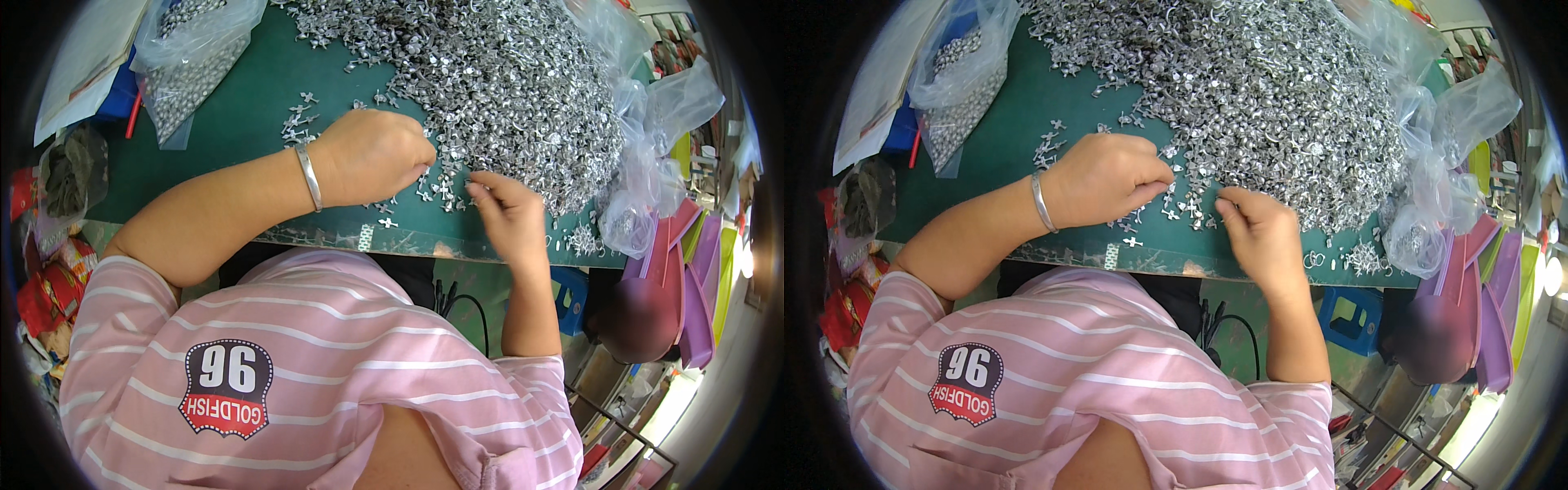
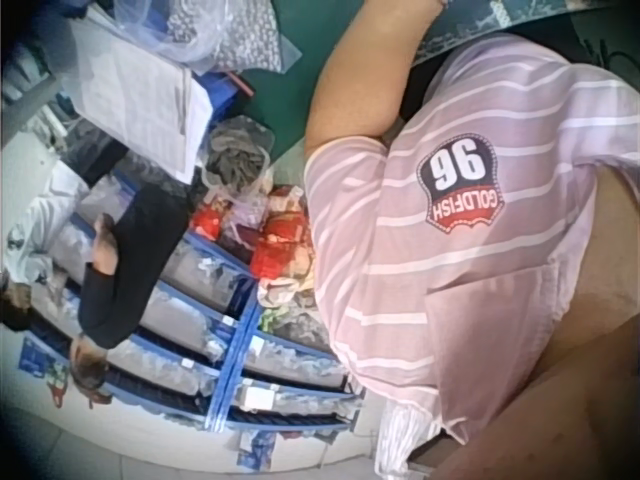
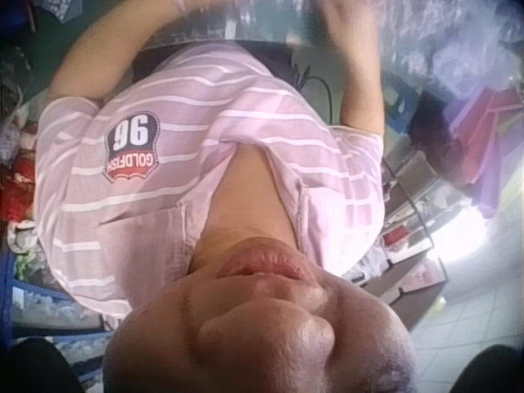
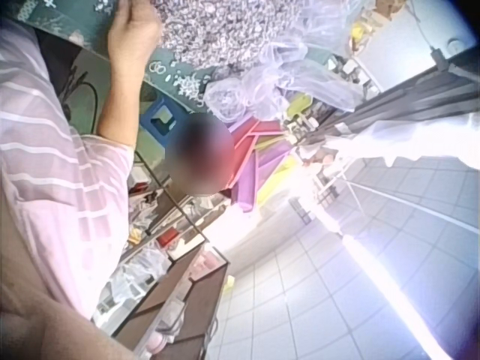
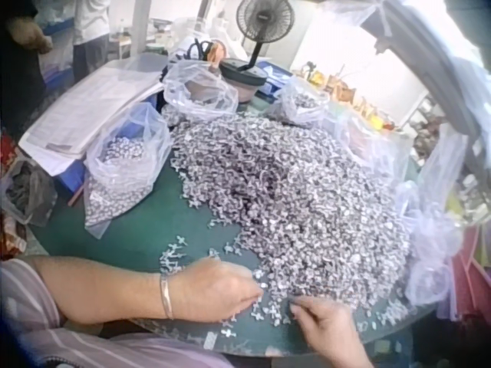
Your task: The person sorts small silver metal fasteners on a green table, picking them up by hand and placing them into piles. They occasionally transfer fasteners into a plastic bag and interact with another person who also sorts the items.
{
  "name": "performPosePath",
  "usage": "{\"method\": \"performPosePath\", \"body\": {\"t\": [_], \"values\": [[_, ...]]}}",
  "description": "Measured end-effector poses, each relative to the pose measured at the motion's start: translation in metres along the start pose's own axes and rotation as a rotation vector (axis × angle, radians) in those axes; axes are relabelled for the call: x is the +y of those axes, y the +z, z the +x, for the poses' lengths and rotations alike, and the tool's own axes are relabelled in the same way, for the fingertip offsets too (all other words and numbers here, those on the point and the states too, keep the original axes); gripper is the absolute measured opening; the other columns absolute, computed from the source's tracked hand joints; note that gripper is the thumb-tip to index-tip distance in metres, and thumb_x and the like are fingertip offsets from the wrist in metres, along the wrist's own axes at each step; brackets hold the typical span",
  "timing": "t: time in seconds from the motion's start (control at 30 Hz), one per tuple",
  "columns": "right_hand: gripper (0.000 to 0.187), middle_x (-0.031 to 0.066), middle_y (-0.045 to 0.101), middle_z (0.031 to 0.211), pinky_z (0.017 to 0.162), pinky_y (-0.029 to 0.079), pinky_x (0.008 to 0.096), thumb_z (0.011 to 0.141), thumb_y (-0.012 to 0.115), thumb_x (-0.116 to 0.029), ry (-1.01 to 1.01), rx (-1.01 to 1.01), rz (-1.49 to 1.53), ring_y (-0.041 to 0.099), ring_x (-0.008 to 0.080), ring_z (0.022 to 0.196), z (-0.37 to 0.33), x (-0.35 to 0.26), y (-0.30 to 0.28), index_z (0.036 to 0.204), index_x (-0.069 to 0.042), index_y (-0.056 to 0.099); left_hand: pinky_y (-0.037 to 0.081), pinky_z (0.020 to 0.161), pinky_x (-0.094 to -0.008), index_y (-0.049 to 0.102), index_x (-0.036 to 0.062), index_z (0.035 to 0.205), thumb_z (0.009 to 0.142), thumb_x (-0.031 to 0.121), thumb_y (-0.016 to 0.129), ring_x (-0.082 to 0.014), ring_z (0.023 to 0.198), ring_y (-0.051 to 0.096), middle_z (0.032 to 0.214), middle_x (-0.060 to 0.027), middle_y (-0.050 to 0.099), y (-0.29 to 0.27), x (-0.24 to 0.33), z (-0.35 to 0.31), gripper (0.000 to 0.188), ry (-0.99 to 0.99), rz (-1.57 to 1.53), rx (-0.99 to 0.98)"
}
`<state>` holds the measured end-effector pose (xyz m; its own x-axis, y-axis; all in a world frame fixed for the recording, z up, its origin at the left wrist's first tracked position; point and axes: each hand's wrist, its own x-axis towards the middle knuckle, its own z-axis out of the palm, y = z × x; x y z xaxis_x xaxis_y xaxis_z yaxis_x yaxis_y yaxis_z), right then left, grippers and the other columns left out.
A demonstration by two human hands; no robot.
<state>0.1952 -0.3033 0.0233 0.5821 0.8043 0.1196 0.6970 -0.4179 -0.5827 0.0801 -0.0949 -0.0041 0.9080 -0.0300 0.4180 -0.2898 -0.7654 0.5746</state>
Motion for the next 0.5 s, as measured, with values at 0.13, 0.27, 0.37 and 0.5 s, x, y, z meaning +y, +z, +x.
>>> {"method": "performPosePath", "body": {"t": [0.13, 0.27, 0.37, 0.5], "values": [[0.008, 0.0088, 0.064, 0.072, 0.053, 0.046, 0.0292, 0.084, 0.064, -0.009, -0.016, 0.027, -0.110, 0.061, 0.0191, 0.060, -0.004, -0.004, 0.005, 0.090, -0.003, 0.065, 0.049, 0.058, -0.0366, 0.064, 0.0094, 0.082, 0.073, 0.011, 0.064, -0.0245, 0.067, 0.060, 0.070, -0.0050, 0.054, 0.012, 0.008, 0.005, 0.009, 0.110, 0.095, -0.046], [0.009, -0.0019, 0.052, 0.064, 0.044, 0.030, 0.0198, 0.087, 0.062, -0.008, 0.365, -0.037, 1.160, 0.041, 0.0055, 0.051, -0.007, 0.011, -0.017, 0.091, 0.000, 0.062, 0.050, 0.060, -0.0370, 0.061, 0.0081, 0.078, 0.072, 0.009, 0.060, -0.0253, 0.070, 0.061, 0.072, -0.0058, 0.055, 0.018, 0.016, 0.022, 0.006, 0.149, 0.150, -0.172], [0.011, -0.0016, 0.054, 0.065, 0.046, 0.029, 0.0187, 0.087, 0.063, -0.008, 0.370, -0.006, 1.139, 0.041, 0.0031, 0.054, -0.012, 0.017, -0.030, 0.090, 0.002, 0.064, 0.050, 0.061, -0.0371, 0.060, 0.0072, 0.077, 0.072, 0.008, 0.059, -0.0261, 0.071, 0.061, 0.073, -0.0068, 0.056, 0.022, 0.015, 0.032, 0.005, 0.138, 0.230, -0.223], [0.012, 0.0038, 0.059, 0.062, 0.051, 0.043, 0.0267, 0.085, 0.065, -0.009, 0.280, 0.036, 0.143, 0.053, 0.0103, 0.055, -0.030, 0.015, -0.020, 0.091, 0.001, 0.064, 0.051, 0.062, -0.0371, 0.058, 0.0062, 0.073, 0.073, 0.008, 0.058, -0.0266, 0.073, 0.062, 0.074, -0.0075, 0.056, 0.022, 0.011, 0.031, 0.002, 0.109, 0.216, -0.201]]}}
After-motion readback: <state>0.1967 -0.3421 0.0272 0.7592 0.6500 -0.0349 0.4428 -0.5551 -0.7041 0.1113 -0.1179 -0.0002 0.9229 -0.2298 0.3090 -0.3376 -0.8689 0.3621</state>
